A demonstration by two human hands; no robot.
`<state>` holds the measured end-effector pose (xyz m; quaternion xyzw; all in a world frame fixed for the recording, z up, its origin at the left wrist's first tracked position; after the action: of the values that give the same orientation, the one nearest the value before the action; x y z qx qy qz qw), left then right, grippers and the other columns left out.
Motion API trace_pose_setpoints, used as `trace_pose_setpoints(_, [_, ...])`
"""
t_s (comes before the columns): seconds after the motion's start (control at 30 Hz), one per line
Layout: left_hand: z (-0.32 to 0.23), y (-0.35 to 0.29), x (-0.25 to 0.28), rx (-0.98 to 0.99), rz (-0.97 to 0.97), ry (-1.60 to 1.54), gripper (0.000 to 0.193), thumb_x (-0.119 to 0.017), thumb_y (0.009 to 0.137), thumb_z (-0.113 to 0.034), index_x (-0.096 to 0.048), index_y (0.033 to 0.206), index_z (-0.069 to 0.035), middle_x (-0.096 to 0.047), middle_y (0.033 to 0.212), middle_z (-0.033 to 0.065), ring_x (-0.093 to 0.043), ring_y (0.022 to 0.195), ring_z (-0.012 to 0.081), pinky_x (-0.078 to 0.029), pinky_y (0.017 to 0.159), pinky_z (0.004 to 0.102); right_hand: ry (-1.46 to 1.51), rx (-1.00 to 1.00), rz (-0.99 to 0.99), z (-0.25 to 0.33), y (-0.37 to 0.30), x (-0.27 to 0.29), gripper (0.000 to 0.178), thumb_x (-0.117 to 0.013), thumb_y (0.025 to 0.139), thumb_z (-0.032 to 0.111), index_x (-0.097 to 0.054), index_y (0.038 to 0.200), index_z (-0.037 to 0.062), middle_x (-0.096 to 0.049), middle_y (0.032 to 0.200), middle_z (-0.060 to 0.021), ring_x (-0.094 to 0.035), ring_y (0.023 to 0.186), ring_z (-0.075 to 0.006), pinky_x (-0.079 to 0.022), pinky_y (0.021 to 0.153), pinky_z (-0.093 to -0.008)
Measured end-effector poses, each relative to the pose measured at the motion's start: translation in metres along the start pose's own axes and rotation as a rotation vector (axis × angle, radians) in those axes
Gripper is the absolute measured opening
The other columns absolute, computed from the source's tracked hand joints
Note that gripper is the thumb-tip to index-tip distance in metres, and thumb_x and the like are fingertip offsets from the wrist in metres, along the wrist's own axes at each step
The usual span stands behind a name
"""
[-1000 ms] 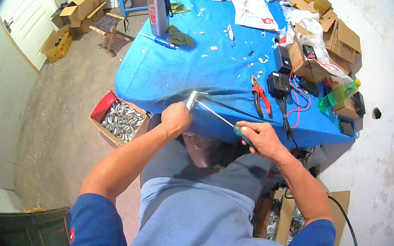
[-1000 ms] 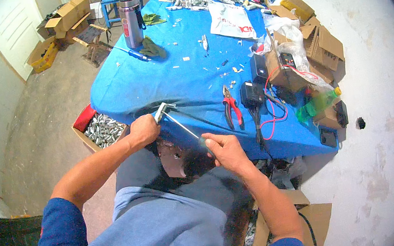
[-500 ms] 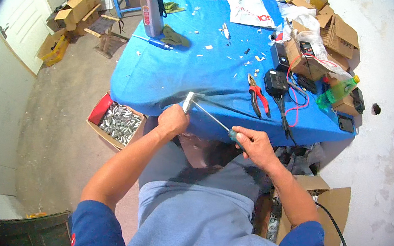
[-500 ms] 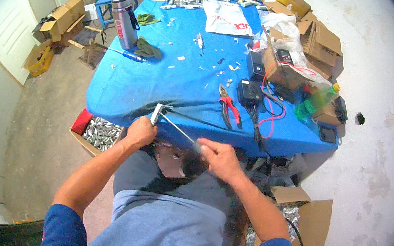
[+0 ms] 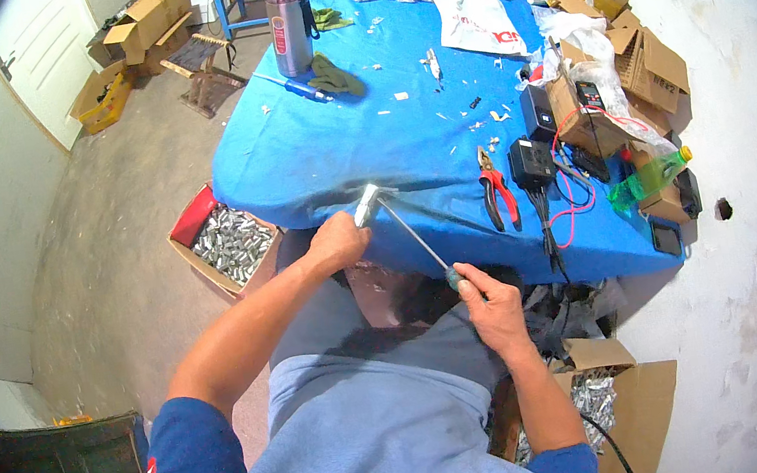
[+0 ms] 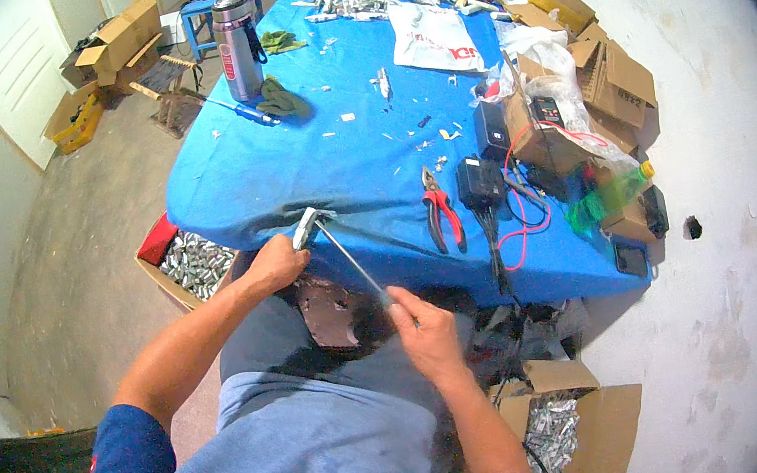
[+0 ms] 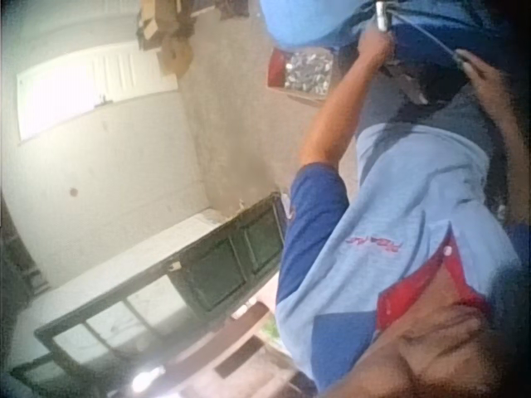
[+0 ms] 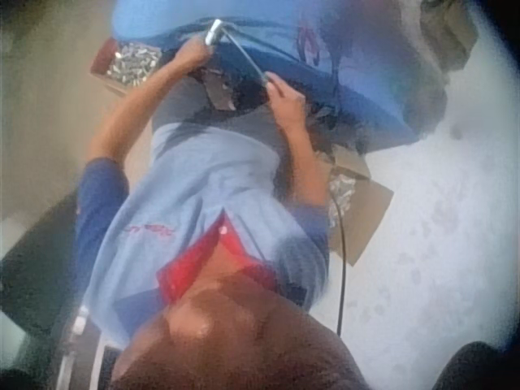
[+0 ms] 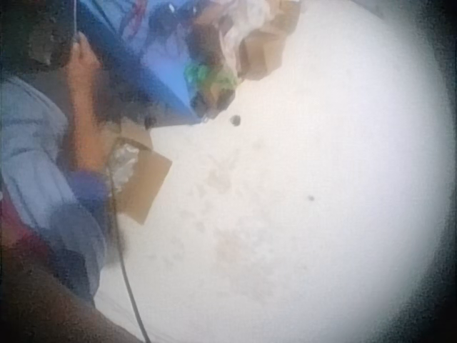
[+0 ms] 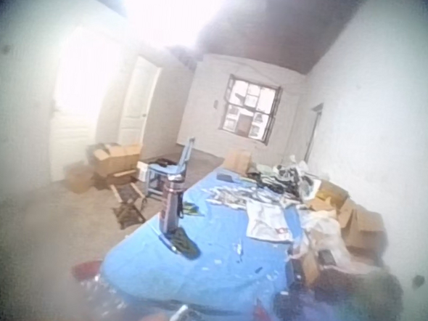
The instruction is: The person uses a screwdriver to tighten a screw on a small metal component while holding it by hand at a table.
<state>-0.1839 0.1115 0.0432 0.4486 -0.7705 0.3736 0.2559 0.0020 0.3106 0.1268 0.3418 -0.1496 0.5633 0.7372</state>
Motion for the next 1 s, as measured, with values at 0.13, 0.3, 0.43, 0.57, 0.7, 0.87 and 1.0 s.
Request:
trace_pose_setpoints(0.13, [0.011,-0.001,-0.023,0.101,0.194,-0.486,0.035,-0.064,0.088,-0.033,-0.056,0.073,-0.003,-0.055,0.063,0.0085,-0.051,0.052,0.0220,-0.040,0.049,0.0379,0.423,-0.519,0.016,-0.012,-0.013,0.022,0.033,-0.057,0.098,0.023,-0.061,0.125,0.0047,-0.066,0.083,-0.0071,-0.054,0.055,-0.0055,-0.040,0.045,-0.0185])
trace_pose_setpoints(0.3, [0.005,-0.023,-0.044,0.162,0.586,-1.031,0.043,-0.059,0.094,-0.043,-0.037,0.067,-0.017,-0.031,0.052,-0.0048,-0.023,0.039,0.0084,-0.018,0.039,0.0276,0.725,-0.644,0.093,-0.011,-0.019,0.012,0.040,-0.056,0.095,0.017,-0.054,0.131,0.0009,-0.066,0.087,-0.0102,-0.057,0.054,-0.0088,-0.041,0.041,-0.0179])
trace_pose_setpoints(0.43, [0.003,-0.029,-0.046,0.178,0.669,-1.210,0.044,-0.057,0.094,-0.049,-0.040,0.071,-0.016,-0.032,0.053,-0.0046,-0.022,0.041,0.0082,-0.018,0.040,0.0263,0.874,-0.698,0.166,-0.006,-0.017,-0.008,0.042,-0.057,0.093,0.015,-0.053,0.132,0.0004,-0.066,0.089,-0.0115,-0.060,0.057,-0.0114,-0.049,0.047,-0.0234])
trace_pose_setpoints(0.57, [-0.004,-0.033,-0.051,0.178,0.714,-1.373,0.045,-0.056,0.094,-0.052,-0.042,0.074,-0.015,-0.035,0.057,-0.0038,-0.023,0.043,0.0066,-0.020,0.042,0.0243,0.893,-0.730,0.112,-0.009,-0.015,-0.019,0.042,-0.058,0.094,0.018,-0.052,0.131,-0.0007,-0.065,0.088,-0.0106,-0.061,0.059,-0.0125,-0.051,0.051,-0.0269])
trace_pose_setpoints(0.7, [-0.016,-0.039,-0.050,0.141,0.748,-1.454,0.046,-0.051,0.096,-0.053,-0.047,0.078,-0.011,-0.043,0.058,-0.0003,-0.025,0.037,0.0081,-0.023,0.040,0.0245,0.925,-0.693,0.043,-0.017,-0.007,-0.030,0.037,-0.064,0.092,0.021,-0.056,0.120,-0.0024,-0.061,0.086,-0.0065,-0.060,0.065,-0.0117,-0.050,0.055,-0.0262])
trace_pose_setpoints(0.87, [-0.028,-0.049,-0.051,0.116,0.742,-1.421,0.048,-0.050,0.095,-0.056,-0.048,0.079,-0.011,-0.048,0.059,0.0029,-0.030,0.038,0.0097,-0.025,0.040,0.0241,0.852,-0.673,-0.069,-0.018,0.005,-0.071,0.036,-0.068,0.089,0.018,-0.056,0.116,-0.0028,-0.062,0.092,-0.0049,-0.060,0.076,-0.0104,-0.052,0.066,-0.0254])
trace_pose_setpoints(1.0, [-0.029,-0.055,-0.052,0.020,0.712,-1.361,0.052,-0.045,0.095,-0.060,-0.049,0.079,-0.010,-0.050,0.062,0.0047,-0.034,0.040,0.0120,-0.029,0.043,0.0261,0.797,-0.486,-0.197,-0.017,0.015,-0.094,0.028,-0.065,0.090,0.021,-0.057,0.104,-0.0022,-0.063,0.089,-0.0061,-0.060,0.073,-0.0121,-0.049,0.067,-0.0273])
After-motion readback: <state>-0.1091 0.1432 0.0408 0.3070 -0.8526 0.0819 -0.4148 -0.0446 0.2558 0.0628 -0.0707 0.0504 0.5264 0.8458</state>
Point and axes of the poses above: each hand's wrist, its own y-axis towards the middle knuckle, its own x-axis out of the back of the hand, z = x × y, the point moved 8 cm from there along y, towards the middle knuckle
